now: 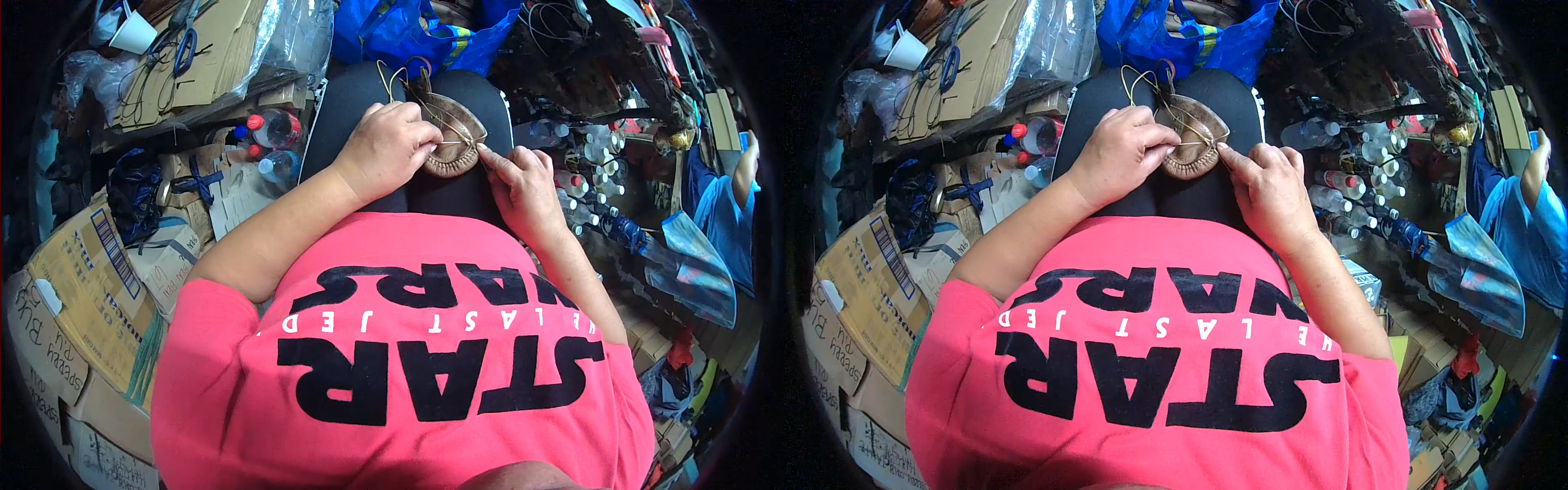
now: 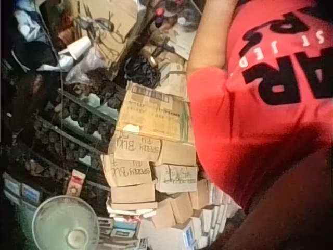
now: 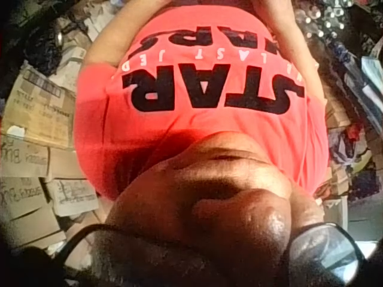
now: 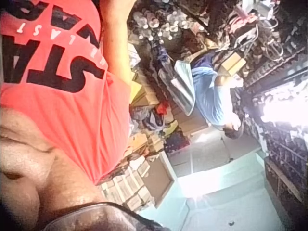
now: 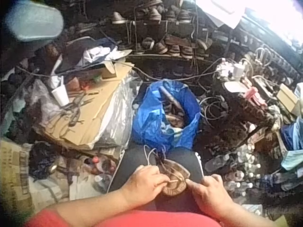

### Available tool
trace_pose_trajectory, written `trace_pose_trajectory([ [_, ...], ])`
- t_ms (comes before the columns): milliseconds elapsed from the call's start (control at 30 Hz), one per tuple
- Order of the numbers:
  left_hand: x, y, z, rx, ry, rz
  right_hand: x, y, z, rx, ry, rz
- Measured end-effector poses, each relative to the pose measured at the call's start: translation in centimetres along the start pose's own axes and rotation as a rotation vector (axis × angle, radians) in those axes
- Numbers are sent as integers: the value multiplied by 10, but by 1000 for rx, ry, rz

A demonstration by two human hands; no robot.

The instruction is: Stitching or sewing together parts of a leather shoe by hand.

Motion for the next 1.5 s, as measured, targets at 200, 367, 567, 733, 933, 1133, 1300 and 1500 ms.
trace_pose_trajectory([
  [200, -1, -8, -2, -11, -9, 35, 5, 0, 0, -21, -37, -96],
  [367, -11, -9, -5, -20, 18, 248, 32, -6, -6, -148, -207, -419],
  [567, -17, -8, -12, 39, -27, 111, 54, -18, -22, -277, -148, -699],
  [733, -17, -9, -13, 25, -23, 131, 58, -20, -30, -337, -170, -758],
  [933, -15, -7, -14, 32, -48, 112, 61, -25, -31, -317, -142, -813],
  [1133, -13, -16, -14, -21, -20, 187, 62, -25, -32, -310, -97, -815],
  [1300, -16, -25, -30, -86, -98, 292, 61, -28, -40, -393, -90, -796],
  [1500, -2, -9, -17, -69, -43, 184, 66, -36, -25, -362, -342, -1056],
])
Point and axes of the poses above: each hand's wrist, its own z-axis away from the middle knuckle, its own y-axis out of the back of the hand, x = y × z, the point moved 8 cm from there along -z, towards the middle knuckle, and after that the axes turned 5 degrees about -x, right-handed, at the moved point
